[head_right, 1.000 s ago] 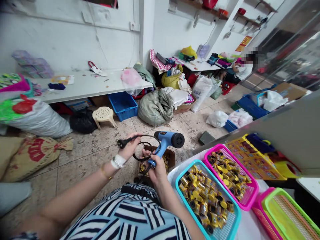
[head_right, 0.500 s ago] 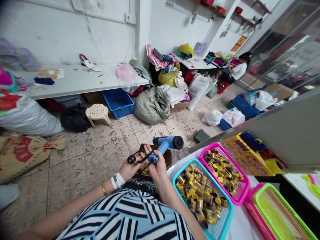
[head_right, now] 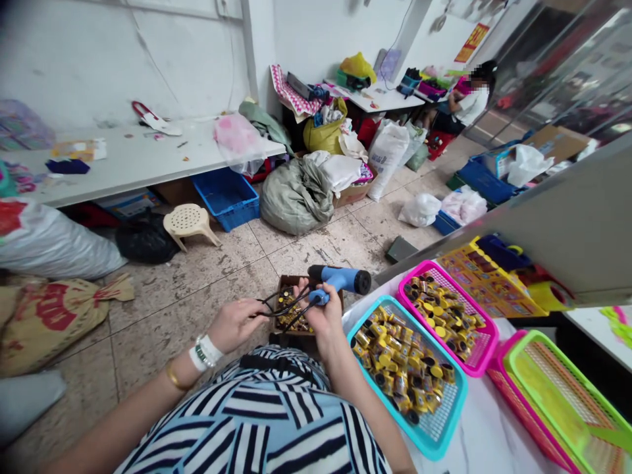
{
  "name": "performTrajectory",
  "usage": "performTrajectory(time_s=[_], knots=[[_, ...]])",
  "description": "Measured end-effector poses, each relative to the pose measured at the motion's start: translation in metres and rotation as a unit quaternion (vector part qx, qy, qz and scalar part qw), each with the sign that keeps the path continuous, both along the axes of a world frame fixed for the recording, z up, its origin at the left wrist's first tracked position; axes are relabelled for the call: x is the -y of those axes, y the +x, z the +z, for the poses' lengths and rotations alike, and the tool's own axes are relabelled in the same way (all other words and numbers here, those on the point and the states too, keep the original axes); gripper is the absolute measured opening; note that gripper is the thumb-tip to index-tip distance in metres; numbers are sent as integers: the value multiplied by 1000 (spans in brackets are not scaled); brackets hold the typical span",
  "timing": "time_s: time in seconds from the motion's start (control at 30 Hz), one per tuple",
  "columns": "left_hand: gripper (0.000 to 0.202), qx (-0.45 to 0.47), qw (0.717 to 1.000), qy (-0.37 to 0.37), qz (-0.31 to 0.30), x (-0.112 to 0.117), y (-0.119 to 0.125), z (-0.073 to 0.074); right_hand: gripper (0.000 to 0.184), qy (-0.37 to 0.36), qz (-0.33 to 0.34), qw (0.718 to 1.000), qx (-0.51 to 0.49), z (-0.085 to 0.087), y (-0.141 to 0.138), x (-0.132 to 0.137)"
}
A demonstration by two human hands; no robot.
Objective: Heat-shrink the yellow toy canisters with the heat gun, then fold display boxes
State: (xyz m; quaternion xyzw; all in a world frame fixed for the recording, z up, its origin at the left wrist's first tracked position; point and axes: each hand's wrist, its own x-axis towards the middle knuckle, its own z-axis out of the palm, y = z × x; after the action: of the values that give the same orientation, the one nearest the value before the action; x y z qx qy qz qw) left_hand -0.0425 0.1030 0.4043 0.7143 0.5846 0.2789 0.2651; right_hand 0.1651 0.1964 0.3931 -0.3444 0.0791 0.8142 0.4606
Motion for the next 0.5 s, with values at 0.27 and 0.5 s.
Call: performTrajectory(time_s=[0.27,0.5], knots=[[30,-263,961,65,62,24,-30,7,9,-62,-33,997,-37,-22,2,11],[29,31,993,-40,-109,0,15,20,8,-25,6,1000,-1,-31,-15,7]])
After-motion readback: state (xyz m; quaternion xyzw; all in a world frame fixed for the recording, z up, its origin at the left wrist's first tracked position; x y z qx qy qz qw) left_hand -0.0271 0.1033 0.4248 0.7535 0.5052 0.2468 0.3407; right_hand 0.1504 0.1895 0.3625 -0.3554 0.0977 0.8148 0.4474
